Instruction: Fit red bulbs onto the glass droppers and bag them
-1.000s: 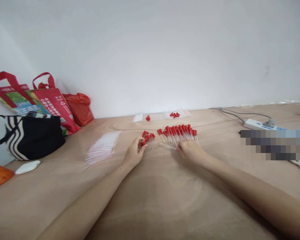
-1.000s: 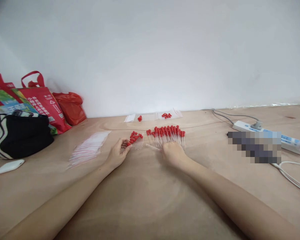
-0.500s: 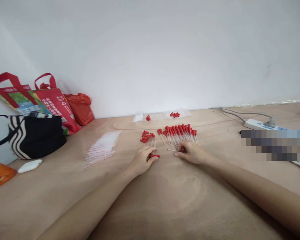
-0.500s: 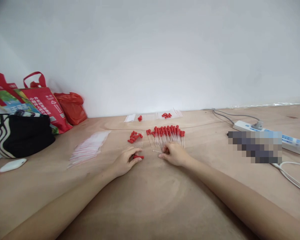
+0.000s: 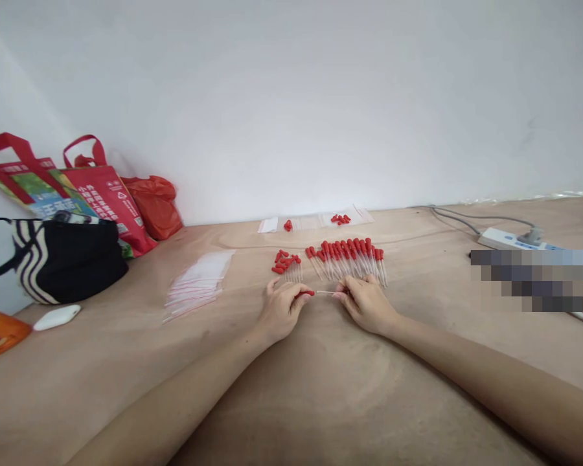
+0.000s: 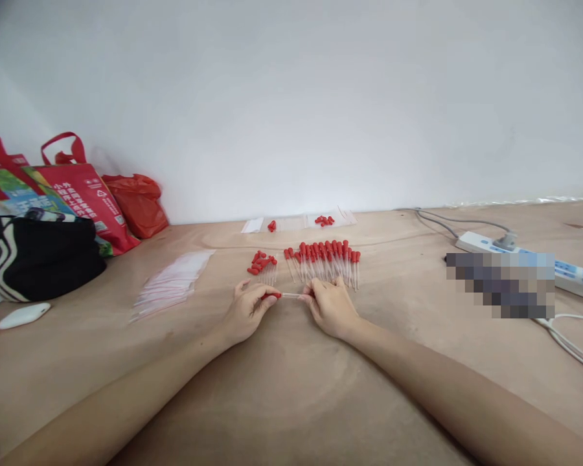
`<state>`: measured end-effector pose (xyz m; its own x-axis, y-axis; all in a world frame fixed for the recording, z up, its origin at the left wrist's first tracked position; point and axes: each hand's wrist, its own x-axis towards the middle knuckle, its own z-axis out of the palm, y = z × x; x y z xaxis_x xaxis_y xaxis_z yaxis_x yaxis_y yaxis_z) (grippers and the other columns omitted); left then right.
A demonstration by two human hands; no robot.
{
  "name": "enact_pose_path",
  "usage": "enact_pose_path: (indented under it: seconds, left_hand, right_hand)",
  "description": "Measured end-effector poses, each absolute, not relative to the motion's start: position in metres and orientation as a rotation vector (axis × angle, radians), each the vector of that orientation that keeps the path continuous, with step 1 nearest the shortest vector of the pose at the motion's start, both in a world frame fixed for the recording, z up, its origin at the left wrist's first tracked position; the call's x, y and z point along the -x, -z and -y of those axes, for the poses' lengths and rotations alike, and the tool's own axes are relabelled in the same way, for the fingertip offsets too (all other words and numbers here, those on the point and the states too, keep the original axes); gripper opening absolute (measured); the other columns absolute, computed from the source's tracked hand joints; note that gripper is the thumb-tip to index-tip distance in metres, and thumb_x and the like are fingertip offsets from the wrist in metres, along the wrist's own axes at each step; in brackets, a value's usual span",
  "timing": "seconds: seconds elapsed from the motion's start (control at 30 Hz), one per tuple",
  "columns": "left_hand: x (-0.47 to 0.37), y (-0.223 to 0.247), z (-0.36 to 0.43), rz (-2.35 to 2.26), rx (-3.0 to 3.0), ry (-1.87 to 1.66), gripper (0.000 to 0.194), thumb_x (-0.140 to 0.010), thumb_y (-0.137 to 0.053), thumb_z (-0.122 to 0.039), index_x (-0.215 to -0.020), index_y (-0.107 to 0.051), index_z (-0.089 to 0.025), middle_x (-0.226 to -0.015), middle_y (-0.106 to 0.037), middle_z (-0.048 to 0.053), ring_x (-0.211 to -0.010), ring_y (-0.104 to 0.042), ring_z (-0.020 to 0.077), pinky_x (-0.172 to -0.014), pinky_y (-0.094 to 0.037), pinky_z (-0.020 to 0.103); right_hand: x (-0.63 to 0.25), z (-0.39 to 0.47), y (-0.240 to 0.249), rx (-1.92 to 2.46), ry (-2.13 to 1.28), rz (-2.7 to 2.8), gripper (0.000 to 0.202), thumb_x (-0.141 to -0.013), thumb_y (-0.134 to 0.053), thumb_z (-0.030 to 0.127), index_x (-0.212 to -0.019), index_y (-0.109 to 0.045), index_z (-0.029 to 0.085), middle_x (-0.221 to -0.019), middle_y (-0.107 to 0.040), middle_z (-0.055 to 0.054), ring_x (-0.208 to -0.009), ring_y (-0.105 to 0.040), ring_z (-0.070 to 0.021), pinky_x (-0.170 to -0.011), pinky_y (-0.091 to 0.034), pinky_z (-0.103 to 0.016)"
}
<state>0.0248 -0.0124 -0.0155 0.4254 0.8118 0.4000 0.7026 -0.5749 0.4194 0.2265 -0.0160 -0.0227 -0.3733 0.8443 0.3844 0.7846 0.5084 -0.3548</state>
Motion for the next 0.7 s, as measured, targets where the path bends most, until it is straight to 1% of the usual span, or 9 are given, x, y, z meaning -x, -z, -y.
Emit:
enact_pose_path:
  seconds: [0.13,0.3,0.43,0.57,0.7]
  left_hand:
    - [-0.0247,0.0155,0.0128,-1.286,-2.478,-0.829,0.016,-0.085,-0.039,-0.024,-0.085,-0.055,-0.022,-0.082,-0.064,-0.003,-0.077,-0.057,0.0142,-0.097,-0.013,0.046]
    - [-0.0237,0.015,0.0133,-1.206,-2.5,-0.82,0.016,-0.084,-0.041,-0.027,-0.083,-0.056,-0.021,-0.079,-0.065,-0.002,-0.073,-0.058,0.0137,-0.096,-0.017,0.044]
    - [-0.0235,0.0162,0.0158,-1.143,-2.538,-0.822,0.015,-0.084,-0.043,-0.027,-0.081,-0.056,-0.021,-0.078,-0.066,-0.002,-0.07,-0.058,0.0121,-0.096,-0.015,0.042]
    - [-0.0246,0.0163,0.0194,-1.151,-2.574,-0.846,0.017,-0.084,-0.043,-0.027,-0.079,-0.057,-0.02,-0.075,-0.066,-0.002,-0.069,-0.058,0.0123,-0.095,-0.015,0.042]
    - [-0.0258,0.0144,0.021,-1.159,-2.63,-0.868,0.017,-0.083,-0.044,-0.027,-0.076,-0.058,-0.02,-0.071,-0.066,-0.002,-0.066,-0.058,0.0122,-0.094,-0.017,0.041]
  right_hand:
    - [-0.2262,0.017,0.0217,1.277,-0.161,2.247,0.017,-0.085,-0.037,0.028,-0.076,-0.046,0.017,-0.074,-0.061,-0.001,-0.063,-0.052,-0.0124,-0.068,-0.024,-0.028]
    - [-0.2295,0.0138,0.024,1.148,-0.287,2.297,0.016,-0.085,-0.039,0.029,-0.077,-0.049,0.018,-0.073,-0.061,0.001,-0.062,-0.051,-0.0112,-0.068,-0.024,-0.027]
    - [-0.2326,0.0109,0.0235,1.077,-0.371,2.332,0.019,-0.084,-0.041,0.03,-0.075,-0.052,0.018,-0.07,-0.061,0.001,-0.059,-0.049,-0.0103,-0.068,-0.024,-0.027]
    - [-0.2327,0.013,0.0201,1.118,-0.308,2.357,0.02,-0.083,-0.041,0.03,-0.075,-0.054,0.018,-0.066,-0.061,0.001,-0.054,-0.046,-0.0092,-0.068,-0.023,-0.027]
    - [-0.231,0.0164,0.0179,1.135,-0.205,2.379,0.02,-0.083,-0.039,0.029,-0.074,-0.054,0.017,-0.067,-0.061,0.001,-0.054,-0.046,-0.0091,-0.067,-0.021,-0.027]
